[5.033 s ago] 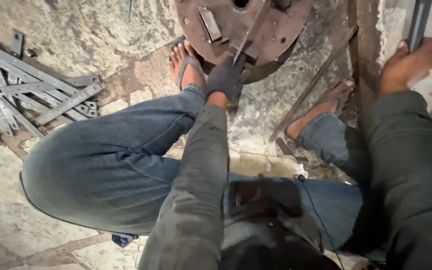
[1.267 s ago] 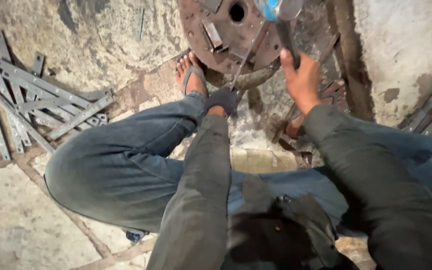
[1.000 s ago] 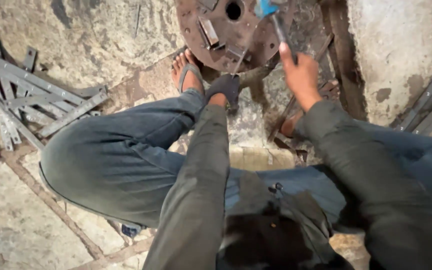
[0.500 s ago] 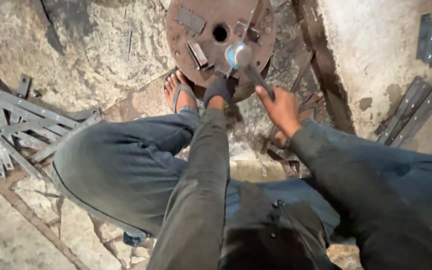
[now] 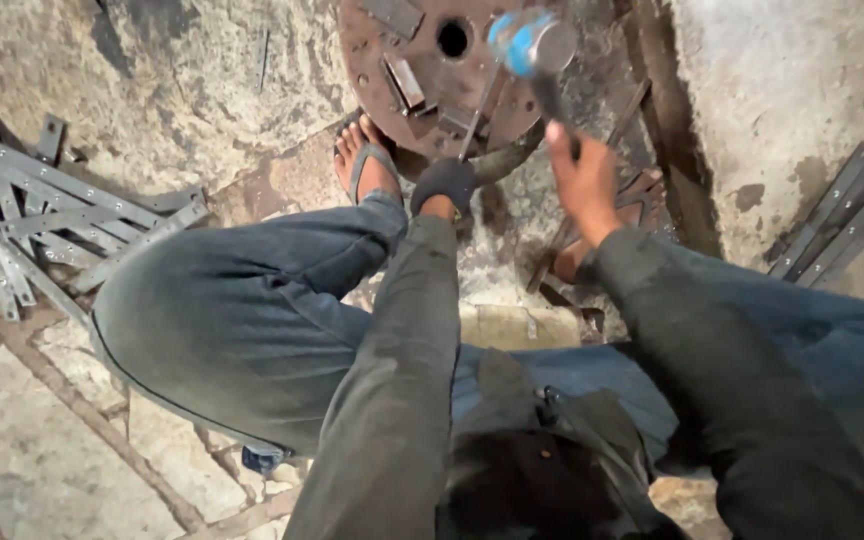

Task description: Manufacturing and assembling metal strips on a circular jig using a hammer.

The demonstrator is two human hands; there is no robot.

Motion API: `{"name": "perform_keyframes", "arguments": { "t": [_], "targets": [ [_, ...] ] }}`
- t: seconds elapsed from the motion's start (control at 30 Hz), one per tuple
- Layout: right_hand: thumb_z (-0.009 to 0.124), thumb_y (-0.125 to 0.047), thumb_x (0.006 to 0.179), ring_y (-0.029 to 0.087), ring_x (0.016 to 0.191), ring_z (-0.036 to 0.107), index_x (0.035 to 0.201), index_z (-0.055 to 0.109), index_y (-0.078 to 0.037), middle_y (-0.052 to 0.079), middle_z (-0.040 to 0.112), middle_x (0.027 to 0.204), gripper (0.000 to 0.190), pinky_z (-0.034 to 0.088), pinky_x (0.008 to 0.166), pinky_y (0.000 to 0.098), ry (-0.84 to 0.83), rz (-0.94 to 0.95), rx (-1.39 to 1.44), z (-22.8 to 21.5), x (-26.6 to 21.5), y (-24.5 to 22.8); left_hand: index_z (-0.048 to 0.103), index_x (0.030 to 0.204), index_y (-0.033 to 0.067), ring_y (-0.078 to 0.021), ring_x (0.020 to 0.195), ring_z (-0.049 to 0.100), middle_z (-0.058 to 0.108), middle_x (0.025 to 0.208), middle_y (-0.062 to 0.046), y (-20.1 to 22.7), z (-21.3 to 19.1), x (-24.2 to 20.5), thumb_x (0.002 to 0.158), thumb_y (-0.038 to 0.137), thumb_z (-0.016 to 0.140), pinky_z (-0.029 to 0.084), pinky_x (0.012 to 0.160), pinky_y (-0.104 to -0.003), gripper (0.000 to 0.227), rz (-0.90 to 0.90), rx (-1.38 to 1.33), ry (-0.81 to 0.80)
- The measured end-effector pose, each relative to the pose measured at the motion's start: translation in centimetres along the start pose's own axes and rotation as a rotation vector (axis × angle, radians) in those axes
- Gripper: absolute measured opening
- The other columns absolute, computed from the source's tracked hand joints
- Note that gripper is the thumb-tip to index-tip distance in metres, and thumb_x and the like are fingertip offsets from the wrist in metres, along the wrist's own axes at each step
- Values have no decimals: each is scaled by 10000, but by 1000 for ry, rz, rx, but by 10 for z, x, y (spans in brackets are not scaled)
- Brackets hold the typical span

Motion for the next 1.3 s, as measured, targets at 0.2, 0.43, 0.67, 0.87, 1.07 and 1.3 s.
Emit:
{"name": "perform_keyframes", "arguments": {
  "t": [0.2, 0.43, 0.67, 0.87, 1.07, 1.3],
  "targets": [
    [515, -686, 1059, 449, 708, 617, 743, 681, 21, 245, 627, 699, 792, 434, 659, 527, 90, -82, -140, 24, 48, 43, 760, 1109, 83, -420, 1142, 651, 658, 1242, -247, -15, 17, -3, 715, 178, 755, 541, 938, -538, 405, 298, 425, -289],
    [465, -725, 995, 447, 711, 656, 747, 646, 40, 266, 626, 684, 824, 476, 703, 525, 90, 8, 121, 7, 33, 16, 756, 1112, 45, -446, 1148, 644, 670, 1208, -273, -44, 28, -6, 944, 349, 614, 499, 974, -544, 375, 76, 53, -144],
    [580, -750, 957, 477, 838, 662, 906, 740, -13, 251, 704, 868, 756, 488, 699, 564, 78, 59, -227, -22, 36, -14, 739, 1103, 107, -449, 1102, 631, 665, 1204, -245, -25, 26, 3, 889, 319, 570, 497, 932, -543, 346, 405, 278, -174],
    [717, -671, 917, 456, 846, 682, 974, 736, -30, 239, 711, 876, 643, 501, 720, 547, 334, 168, -216, -57, 55, 46, 714, 1184, 136, -440, 1159, 631, 674, 1238, -221, 12, 5, -18, 882, 421, 528, 491, 977, -536, 456, 231, 136, -120],
    [813, -188, 903, 442, 883, 683, 1066, 676, 8, 251, 709, 949, 290, 523, 761, 519, 564, 184, -309, -113, 91, 182, 685, 1232, 124, -439, 1151, 648, 691, 1233, -234, 31, -8, -27, 887, 530, 516, 492, 995, -522, 559, 27, -47, -83],
    [668, -34, 982, 403, 953, 698, 1262, 680, -90, 207, 712, 1076, 286, 533, 790, 499, 723, 220, -395, -144, 110, 236, 655, 1253, 85, -463, 1170, 617, 660, 1248, -269, 27, -2, -21, 902, 539, 512, 476, 997, -537, 591, 68, -15, -73]
  ]
}}
Point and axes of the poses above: each hand's wrist, its own x-axis towards the middle knuckle, its own z-axis out of the palm, y = z × x, the point moved 3 cm from there along x, towards the middle knuckle
